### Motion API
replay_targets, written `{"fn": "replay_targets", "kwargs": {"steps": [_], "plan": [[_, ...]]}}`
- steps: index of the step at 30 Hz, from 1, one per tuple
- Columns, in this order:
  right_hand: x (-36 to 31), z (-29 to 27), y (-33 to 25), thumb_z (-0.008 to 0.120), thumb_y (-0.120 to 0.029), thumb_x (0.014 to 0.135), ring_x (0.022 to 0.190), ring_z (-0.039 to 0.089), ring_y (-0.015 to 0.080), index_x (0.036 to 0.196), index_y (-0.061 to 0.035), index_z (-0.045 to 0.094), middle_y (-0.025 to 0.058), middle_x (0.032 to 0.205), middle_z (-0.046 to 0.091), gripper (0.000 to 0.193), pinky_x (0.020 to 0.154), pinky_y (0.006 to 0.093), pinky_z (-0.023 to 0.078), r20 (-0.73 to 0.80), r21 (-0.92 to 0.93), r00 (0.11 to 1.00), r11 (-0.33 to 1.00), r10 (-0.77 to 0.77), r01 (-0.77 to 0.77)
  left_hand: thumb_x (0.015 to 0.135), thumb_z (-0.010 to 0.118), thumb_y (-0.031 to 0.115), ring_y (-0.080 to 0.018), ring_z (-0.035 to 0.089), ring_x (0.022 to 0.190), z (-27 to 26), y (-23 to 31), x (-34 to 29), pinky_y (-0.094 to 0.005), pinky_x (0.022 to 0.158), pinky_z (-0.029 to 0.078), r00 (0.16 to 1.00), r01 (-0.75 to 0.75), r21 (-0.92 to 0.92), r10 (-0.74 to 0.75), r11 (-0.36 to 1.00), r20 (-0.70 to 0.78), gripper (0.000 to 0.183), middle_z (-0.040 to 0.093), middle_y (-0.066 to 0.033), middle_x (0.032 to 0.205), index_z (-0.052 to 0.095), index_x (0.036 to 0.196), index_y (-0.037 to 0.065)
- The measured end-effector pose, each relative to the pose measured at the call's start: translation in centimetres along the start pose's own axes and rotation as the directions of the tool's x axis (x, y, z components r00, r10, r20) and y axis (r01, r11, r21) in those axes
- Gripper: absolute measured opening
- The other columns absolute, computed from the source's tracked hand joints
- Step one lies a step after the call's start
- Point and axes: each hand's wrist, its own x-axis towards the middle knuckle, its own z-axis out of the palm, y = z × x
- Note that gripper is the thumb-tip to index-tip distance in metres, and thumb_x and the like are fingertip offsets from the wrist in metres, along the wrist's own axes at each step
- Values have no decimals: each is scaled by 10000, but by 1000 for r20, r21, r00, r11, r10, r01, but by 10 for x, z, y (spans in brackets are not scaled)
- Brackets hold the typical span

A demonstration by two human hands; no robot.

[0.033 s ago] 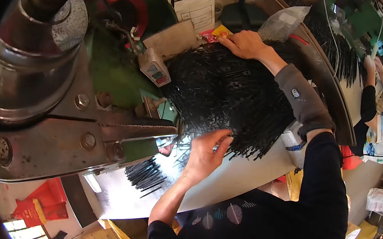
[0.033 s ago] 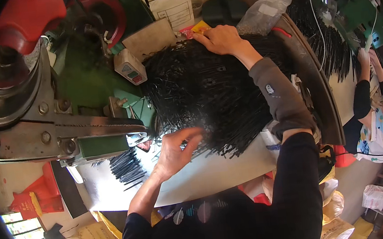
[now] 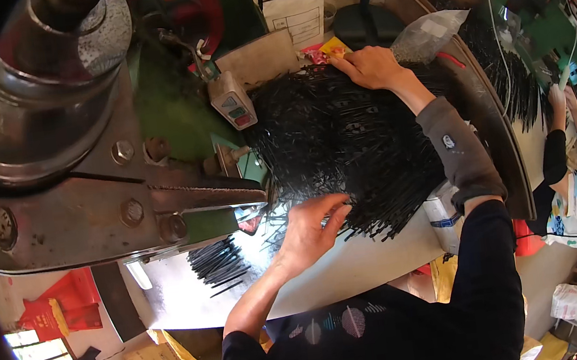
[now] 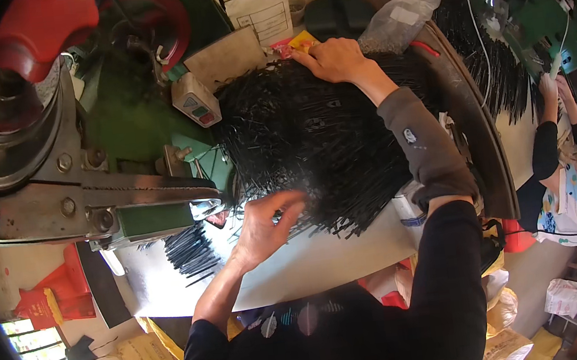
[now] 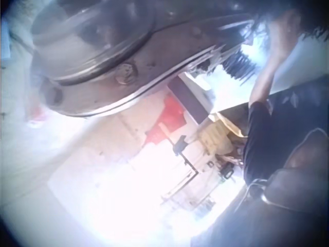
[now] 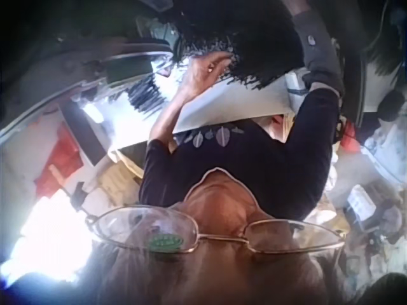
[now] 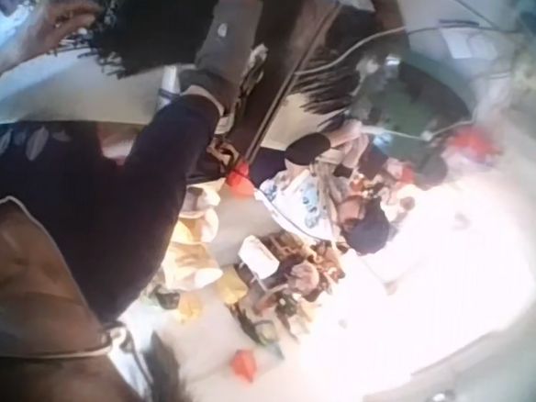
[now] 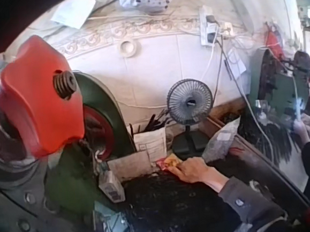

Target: The person assembles small black metal or plastic rods into a mechanism at a workstation, using an assembly machine.

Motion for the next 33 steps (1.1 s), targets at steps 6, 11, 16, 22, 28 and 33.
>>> {"fn": "replay_targets", "kwargs": {"steps": [6, 11, 16, 22, 28, 33], "plan": [[-17, 2, -11, 432, -473, 1060, 793, 698, 397, 952, -38, 731, 216, 798, 712, 539, 786, 515, 534, -60, -229, 991, 968, -117, 100, 928, 700, 73, -229, 746, 833, 9, -8, 5, -324, 741, 571, 999, -41, 44, 40, 998, 19, 212, 754, -175, 969, 722, 1121, -11], [-16, 8, 4, 557, -450, 1003, 819, 716, 363, 978, -24, 701, 188, 916, 737, 450, 740, 463, 556, -195, -41, 953, 972, -233, 230, 925, 704, 82, -276, 740, 855, 13, 3, 11, -353, 735, 577, 999, 8, 16, -9, 1000, 52, 219, 743, -190, 988, 714, 1120, -17], [-23, 16, 4, 667, -388, 933, 849, 657, 279, 922, -87, 668, 79, 901, 681, 301, 720, 412, 521, -414, -255, 792, 892, -450, 374, 924, 715, 88, -261, 747, 892, 22, -4, 9, -336, 761, 578, 999, -22, 53, 19, 998, 44, 221, 753, -186, 1006, 725, 1123, -7], [-32, 16, -7, 731, -408, 867, 819, 609, 227, 904, -120, 647, 15, 825, 619, 303, 694, 374, 482, -462, -428, 685, 818, -563, 384, 917, 729, 96, -265, 749, 888, 26, -5, 10, -349, 758, 586, 996, -6, 79, -1, 997, 91, 231, 753, -185, 997, 724, 1125, -2], [-34, 23, -3, 744, -406, 858, 824, 607, 226, 914, -122, 674, 12, 829, 632, 297, 681, 393, 492, -499, -369, 704, 859, -506, 355, 911, 718, 73, -324, 726, 801, 28, -3, 15, -374, 689, 560, 996, 33, 9, -33, 999, 84, 214, 731, -200, 930, 707, 1103, -20], [-47, 17, -11, 739, -419, 864, 867, 653, 259, 842, -110, 713, 51, 854, 701, 311, 677, 421, 515, -487, -182, 823, 955, -294, 233, 921, 693, 61, -352, 678, 912, 13, 5, 52, -395, 811, 535, 854, -236, 214, 308, 948, -419, 200, 708, -195, 997, 692, 1095, -37]]}}
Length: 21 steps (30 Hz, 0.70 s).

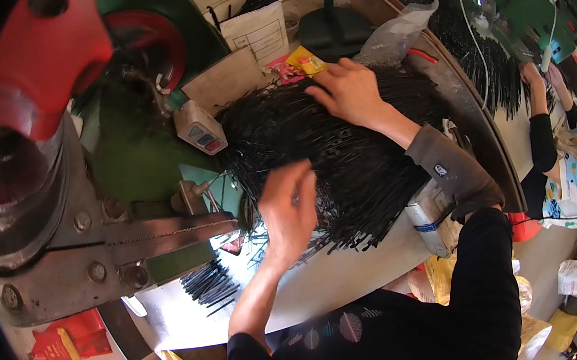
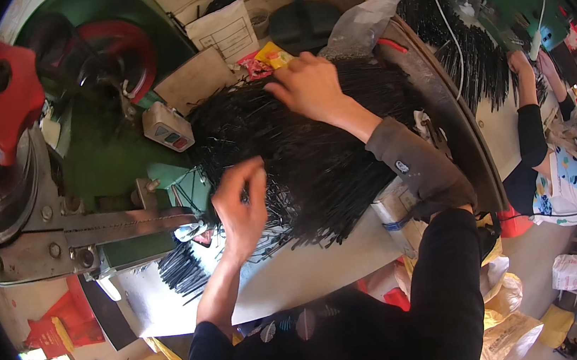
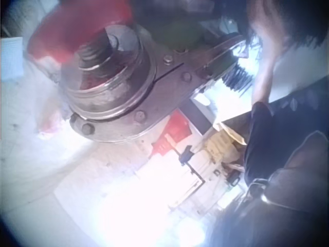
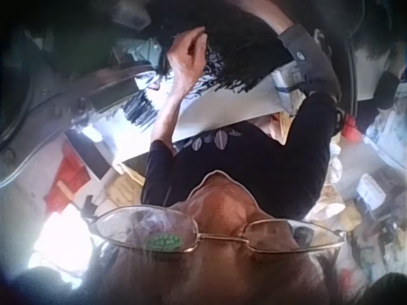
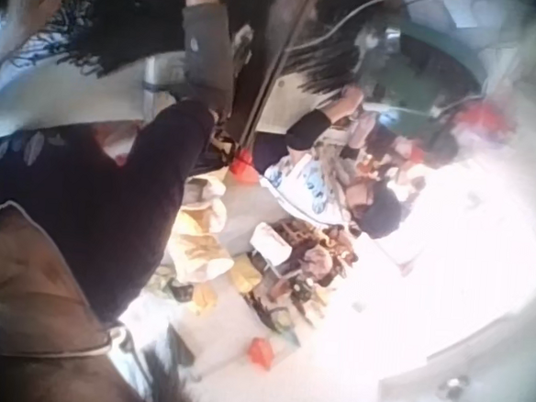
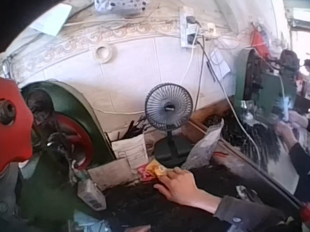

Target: The person assembles small black metal or plastic rods into a mechanism at a workstation, using an assembly machine.

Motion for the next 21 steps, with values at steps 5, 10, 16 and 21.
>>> {"fn": "replay_targets", "kwargs": {"steps": [5, 10, 16, 21], "plan": [[-9, -5, 14, 743, -335, 867, 749, 655, 290, 886, -99, 751, 81, 792, 691, 236, 671, 422, 513, -56, 104, 985, 982, 161, -155, 950, 657, 72, -386, 570, 1130, 13, -3, 50, -443, 973, 458, 989, -59, 136, 77, 989, -125, 305, 631, -224, 1200, 610, 1226, -49], [-10, -9, 19, 730, -276, 889, 788, 658, 291, 915, -70, 744, 91, 815, 696, 208, 690, 403, 515, -56, 83, 996, 995, 66, -62, 1042, 551, 243, -412, 506, 1233, 45, -59, 79, -463, 1061, 397, 906, 221, -17, -212, 975, -368, 425, 567, -248, 1322, 530, 1348, -51], [-10, 3, 28, 659, -322, 937, 763, 670, 354, 956, -67, 758, 140, 872, 734, 274, 675, 446, 529, 184, 388, 905, 817, 384, -425, 1080, 483, 352, -173, 569, 1046, 60, -84, 105, -327, 941, 447, 824, 463, -345, -540, 816, -171, 483, 657, -141, 1122, 615, 1284, -65], [-2, 15, 24, 566, -350, 993, 770, 666, 397, 904, -65, 766, 181, 878, 724, 360, 673, 474, 531, 104, 102, 935, 932, 338, -348, 1067, 451, 334, -396, 648, 1132, 68, -87, 103, -425, 994, 472, 863, 423, -231, -467, 876, -194, 481, 692, -251, 1184, 648, 1226, -76]]}}
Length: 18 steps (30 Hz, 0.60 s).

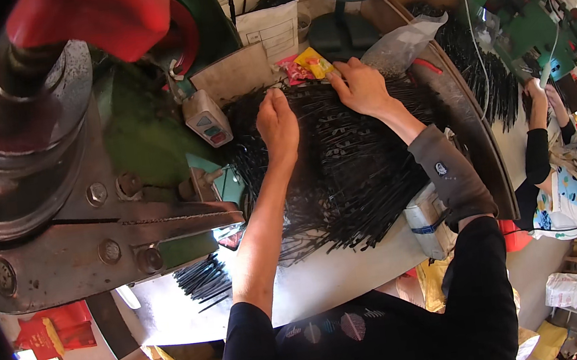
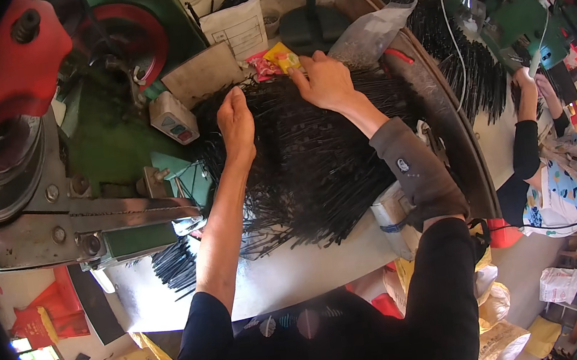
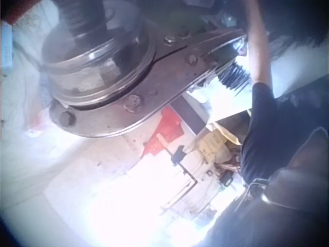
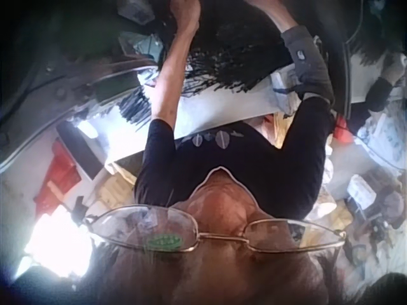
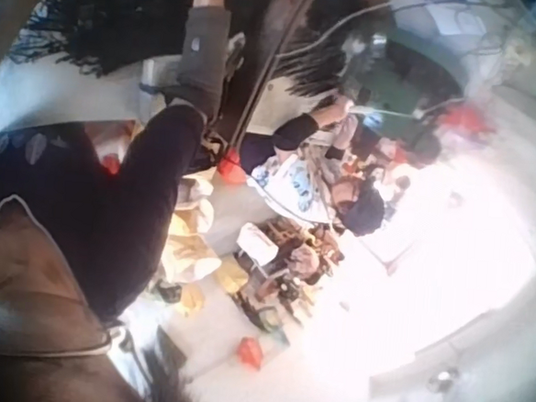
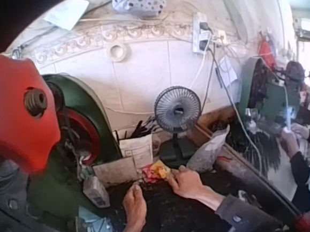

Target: The person assembles small black metal or plastic rods into a mechanism at a workstation, using an assembly machine.

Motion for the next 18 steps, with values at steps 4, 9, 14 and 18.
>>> {"fn": "replay_targets", "kwargs": {"steps": [4, 9, 14, 18], "plan": [[-4, 8, 7, 509, -391, 1012, 769, 668, 402, 880, -63, 763, 191, 882, 722, 435, 686, 493, 536, -72, -105, 970, 968, -234, 226, 1073, 431, 338, -421, 643, 1125, 0, 12, -4, -441, 984, 476, 998, 14, 18, -15, 1000, 54, 488, 676, -276, 1184, 658, 1168, -84], [9, -7, -8, 427, -451, 1037, 841, 700, 386, 842, -16, 756, 199, 854, 735, 579, 746, 499, 552, 270, -172, 949, 962, -162, 213, 1082, 407, 367, -467, 626, 1089, 0, 18, -6, -485, 946, 484, 986, -42, 92, 27, 995, 164, 510, 656, -306, 1144, 649, 1074, -82], [21, -12, -12, 372, -489, 1049, 871, 707, 415, 872, -7, 753, 214, 844, 734, 639, 771, 518, 548, 514, -188, 858, 975, -3, 115, 1080, 380, 454, -489, 612, 1088, 3, 15, -4, -514, 933, 475, 969, -142, 118, 114, 983, 218, 576, 643, -323, 1137, 616, 1122, -70], [14, -1, 5, 343, -533, 1049, 874, 683, 459, 949, -46, 766, 219, 860, 733, 653, 812, 536, 534, 353, 25, 929, 994, -111, 109, 1078, 397, 435, -497, 609, 1101, -10, 27, -1, -503, 957, 477, 931, -45, -5, 44, 999, 363, 555, 646, -312, 1163, 606, 1192, -66]]}}
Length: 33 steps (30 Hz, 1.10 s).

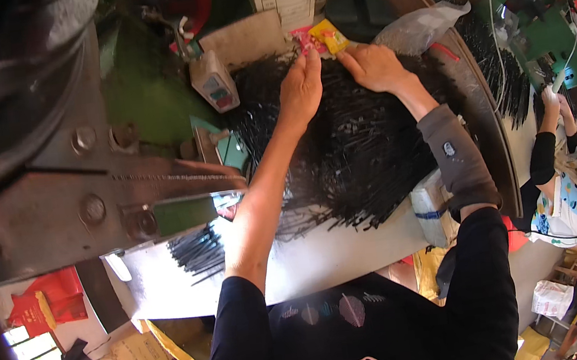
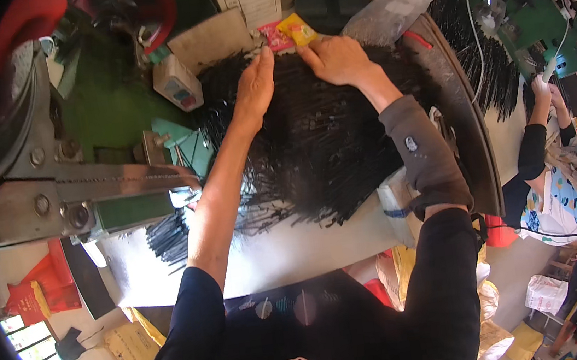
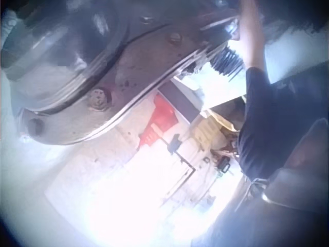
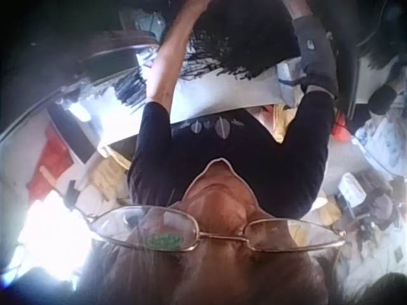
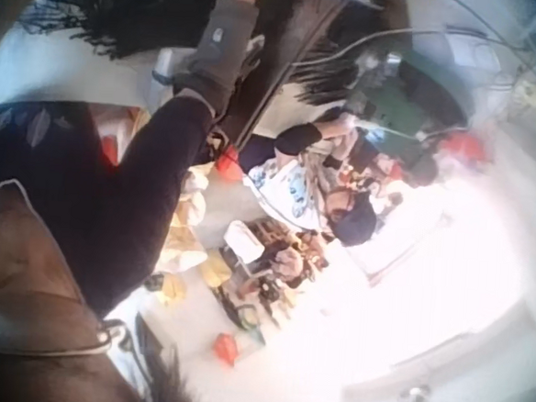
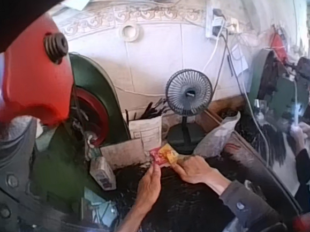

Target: The person assembles small black metal or plastic rods into a mechanism at a workstation, using an assembly machine.

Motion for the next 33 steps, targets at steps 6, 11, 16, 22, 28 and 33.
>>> {"fn": "replay_targets", "kwargs": {"steps": [6, 11, 16, 22, 28, 33], "plan": [[13, 0, 21, 259, -678, 1029, 833, 658, 477, 809, 72, 689, 297, 791, 671, 892, 805, 539, 490, 166, 78, 975, 984, 148, -163, 1017, 559, 196, -458, 583, 1146, -13, -8, -77, -480, 953, 477, 957, -129, 168, 167, 977, -236, 322, 616, -299, 1203, 582, 1192, -73], [15, 0, 17, 264, -753, 992, 930, 665, 459, 917, 123, 691, 317, 868, 678, 977, 876, 500, 488, 286, 124, 940, 965, 188, -230, 896, 669, 80, -393, 547, 1097, -29, -24, -104, -494, 939, 459, 864, -459, 679, 466, 573, 191, 234, 593, -216, 1130, 596, 1106, 5], [7, -15, 7, 285, -833, 936, 1350, 499, 404, 1328, 151, 555, 335, 1383, 555, 1093, 1123, 431, 361, 483, 191, 840, 906, 248, -377, 858, 708, 54, -370, 540, 1168, -48, -29, -122, -460, 1036, 451, 845, -491, 685, 486, 539, 223, 248, 583, -192, 1166, 625, 1086, 4], [0, -16, 7, 331, -840, 921, 1429, 430, 362, 1387, 124, 527, 304, 1488, 482, 1089, 1187, 405, 302, 474, 244, 829, 861, 296, -446, 849, 734, 54, -393, 541, 1234, -56, -33, -126, -484, 1083, 445, 856, -472, 672, 480, 571, 193, 260, 597, -201, 1249, 646, 1084, -17], [-3, -39, -5, 371, -869, 884, 1389, 486, 389, 1360, 95, 577, 297, 1450, 526, 1095, 1163, 415, 354, 583, 213, 787, 898, 200, -386, 859, 724, 40, -391, 559, 1247, -54, -35, -130, -480, 1078, 451, 866, -455, 661, 469, 596, 173, 286, 621, -208, 1257, 662, 1130, -29], [-13, -31, 9, 389, -836, 909, 1342, 539, 378, 1297, 116, 616, 298, 1345, 609, 1053, 1142, 402, 378, 522, 222, 822, 894, 228, -389, 966, 632, 54, -375, 577, 1274, -33, -1, -116, -439, 1076, 447, 829, -447, 322, 522, 835, -201, 266, 641, -238, 1279, 641, 1211, -51]]}}
